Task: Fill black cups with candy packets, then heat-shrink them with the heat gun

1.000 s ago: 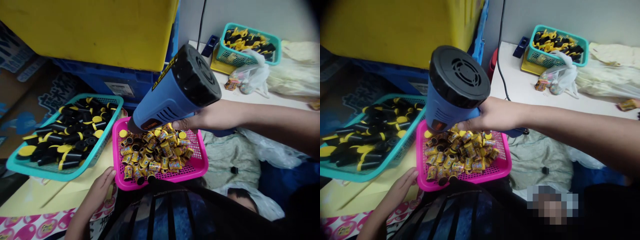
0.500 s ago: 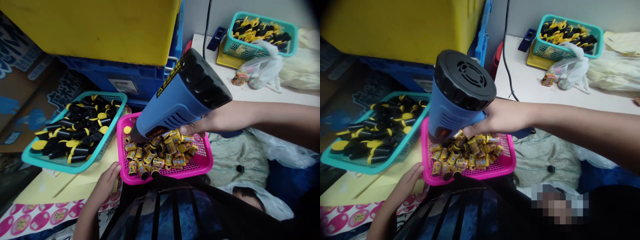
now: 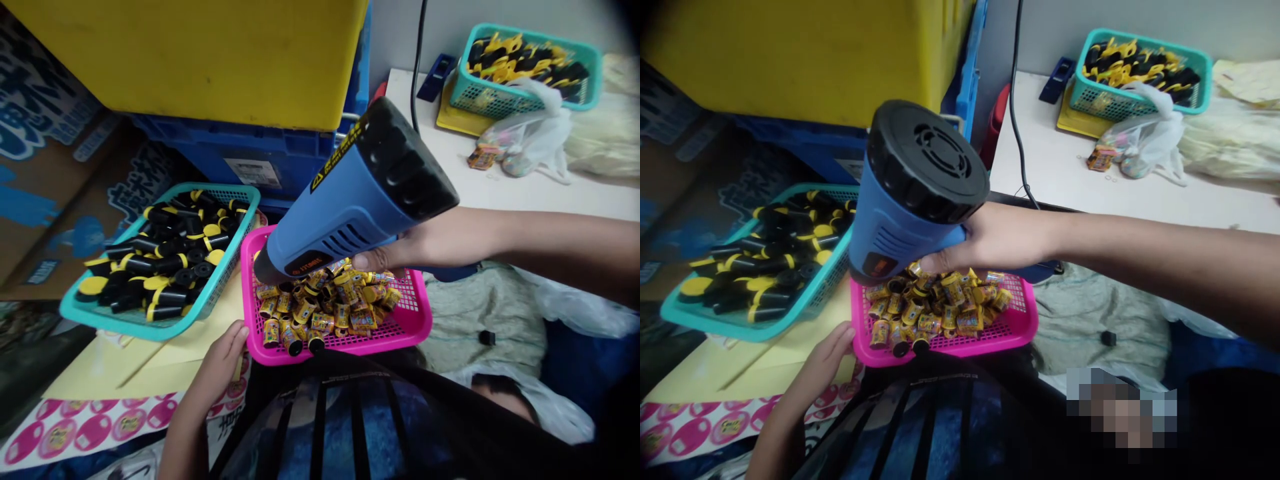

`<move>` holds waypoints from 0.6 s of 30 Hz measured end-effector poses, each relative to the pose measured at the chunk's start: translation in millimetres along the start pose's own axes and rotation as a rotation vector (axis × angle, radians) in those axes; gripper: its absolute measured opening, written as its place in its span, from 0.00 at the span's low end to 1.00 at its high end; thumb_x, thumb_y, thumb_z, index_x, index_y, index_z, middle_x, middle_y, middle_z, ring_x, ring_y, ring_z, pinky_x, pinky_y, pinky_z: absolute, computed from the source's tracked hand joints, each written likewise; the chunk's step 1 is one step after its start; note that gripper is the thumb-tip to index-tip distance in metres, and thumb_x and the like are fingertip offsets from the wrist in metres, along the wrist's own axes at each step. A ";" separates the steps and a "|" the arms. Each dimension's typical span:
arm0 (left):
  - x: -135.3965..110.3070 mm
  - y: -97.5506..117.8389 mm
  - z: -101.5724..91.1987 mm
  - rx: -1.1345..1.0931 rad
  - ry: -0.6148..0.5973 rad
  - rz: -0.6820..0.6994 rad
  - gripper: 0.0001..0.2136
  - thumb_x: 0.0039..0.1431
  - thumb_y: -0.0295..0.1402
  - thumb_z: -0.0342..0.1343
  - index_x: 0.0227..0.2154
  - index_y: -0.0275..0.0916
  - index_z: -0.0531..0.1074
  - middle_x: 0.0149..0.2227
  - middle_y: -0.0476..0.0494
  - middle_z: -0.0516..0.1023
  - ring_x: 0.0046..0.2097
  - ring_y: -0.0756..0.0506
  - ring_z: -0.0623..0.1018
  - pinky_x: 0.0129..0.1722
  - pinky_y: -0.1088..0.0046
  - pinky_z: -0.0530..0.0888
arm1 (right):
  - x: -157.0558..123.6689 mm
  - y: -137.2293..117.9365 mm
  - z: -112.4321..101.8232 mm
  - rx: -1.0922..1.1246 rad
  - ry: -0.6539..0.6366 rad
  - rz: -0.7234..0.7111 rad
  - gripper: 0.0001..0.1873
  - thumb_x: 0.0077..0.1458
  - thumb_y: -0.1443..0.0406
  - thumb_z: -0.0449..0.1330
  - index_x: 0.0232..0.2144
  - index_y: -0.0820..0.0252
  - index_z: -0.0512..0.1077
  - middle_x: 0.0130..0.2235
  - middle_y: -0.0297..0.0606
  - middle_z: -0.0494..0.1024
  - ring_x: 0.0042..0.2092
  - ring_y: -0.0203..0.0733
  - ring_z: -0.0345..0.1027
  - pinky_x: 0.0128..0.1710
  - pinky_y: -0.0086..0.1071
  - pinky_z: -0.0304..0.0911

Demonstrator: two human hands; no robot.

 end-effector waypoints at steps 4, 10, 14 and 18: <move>0.1 -3.2 0.1 0.002 -0.007 -0.003 0.23 0.59 0.52 0.43 0.43 0.38 0.70 0.46 0.38 0.77 0.48 0.39 0.75 0.51 0.64 0.69 | 3.4 -2.0 5.5 -0.007 -0.005 0.034 0.19 0.56 0.58 0.58 0.48 0.61 0.72 0.47 0.37 0.76 0.52 0.43 0.67 0.59 0.37 0.60; -0.3 -3.1 0.9 -0.005 -0.019 0.024 0.23 0.59 0.52 0.43 0.41 0.38 0.71 0.46 0.39 0.77 0.47 0.40 0.75 0.51 0.65 0.69 | 13.8 2.8 8.9 -0.019 -0.018 0.147 0.20 0.54 0.59 0.61 0.48 0.57 0.72 0.46 0.34 0.77 0.51 0.42 0.68 0.57 0.34 0.62; -1.0 -3.3 -0.4 -0.003 0.003 0.037 0.21 0.59 0.52 0.44 0.39 0.39 0.71 0.43 0.40 0.78 0.45 0.40 0.75 0.49 0.65 0.70 | 16.8 6.1 9.2 -0.005 0.009 0.221 0.20 0.53 0.59 0.62 0.48 0.60 0.72 0.43 0.36 0.78 0.48 0.42 0.70 0.55 0.36 0.66; -0.5 -2.7 -1.1 -0.001 0.016 0.043 0.21 0.59 0.51 0.44 0.37 0.39 0.71 0.41 0.40 0.78 0.44 0.40 0.76 0.47 0.66 0.71 | 18.7 4.8 11.2 0.015 0.000 0.206 0.20 0.54 0.59 0.62 0.48 0.60 0.72 0.44 0.36 0.78 0.49 0.42 0.69 0.55 0.36 0.65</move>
Point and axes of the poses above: each hand's wrist, its own x-axis towards the middle knuckle, its own z-axis out of the palm, y = z × x, the point moved 8 cm from there along x, towards the middle knuckle
